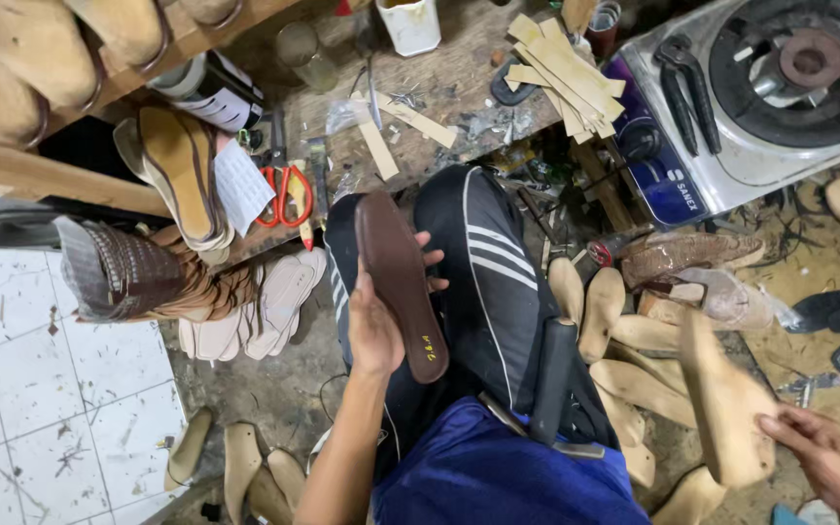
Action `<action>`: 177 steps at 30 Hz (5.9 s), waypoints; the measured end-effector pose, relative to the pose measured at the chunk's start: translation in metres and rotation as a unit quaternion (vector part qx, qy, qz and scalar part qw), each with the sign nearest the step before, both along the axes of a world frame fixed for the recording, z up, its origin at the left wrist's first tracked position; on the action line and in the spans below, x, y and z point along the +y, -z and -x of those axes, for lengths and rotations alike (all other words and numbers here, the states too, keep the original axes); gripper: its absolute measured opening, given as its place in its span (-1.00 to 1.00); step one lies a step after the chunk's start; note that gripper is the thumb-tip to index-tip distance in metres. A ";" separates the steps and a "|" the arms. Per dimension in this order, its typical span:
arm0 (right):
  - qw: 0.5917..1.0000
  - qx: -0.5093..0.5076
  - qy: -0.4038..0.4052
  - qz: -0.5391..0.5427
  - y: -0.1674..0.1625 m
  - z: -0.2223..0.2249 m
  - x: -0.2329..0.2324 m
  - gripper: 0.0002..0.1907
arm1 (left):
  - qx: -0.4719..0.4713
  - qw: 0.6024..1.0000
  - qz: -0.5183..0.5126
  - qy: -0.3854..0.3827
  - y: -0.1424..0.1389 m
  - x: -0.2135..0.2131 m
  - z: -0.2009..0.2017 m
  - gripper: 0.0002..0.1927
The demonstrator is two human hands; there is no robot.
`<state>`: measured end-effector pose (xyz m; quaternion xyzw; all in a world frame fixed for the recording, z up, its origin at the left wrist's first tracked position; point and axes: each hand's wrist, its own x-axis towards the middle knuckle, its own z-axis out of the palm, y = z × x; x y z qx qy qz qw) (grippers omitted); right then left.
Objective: The person repeatedly picks up shoe lasts and soles, aligns them, and presses the soles onto the lasts. They handle multiple lasts and soles one at a time, placing finished units on a nearby wooden rack.
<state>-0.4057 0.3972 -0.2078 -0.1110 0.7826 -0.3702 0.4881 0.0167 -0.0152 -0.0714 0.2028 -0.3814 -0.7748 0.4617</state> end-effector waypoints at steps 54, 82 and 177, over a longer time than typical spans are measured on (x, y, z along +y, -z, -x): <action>0.843 0.020 -0.269 0.464 -0.190 -0.304 -0.316 -0.33 | 0.179 0.970 -0.163 0.012 -0.015 -0.020 -0.020 -0.06; 0.787 0.303 -0.154 0.516 -0.169 -0.252 -0.362 -0.47 | -0.563 0.537 0.626 -0.047 -0.046 -0.088 0.012 -0.12; 0.702 0.230 -0.540 0.403 -0.208 -0.299 -0.502 -0.82 | -0.238 0.934 0.239 -0.118 0.045 -0.082 -0.079 -0.33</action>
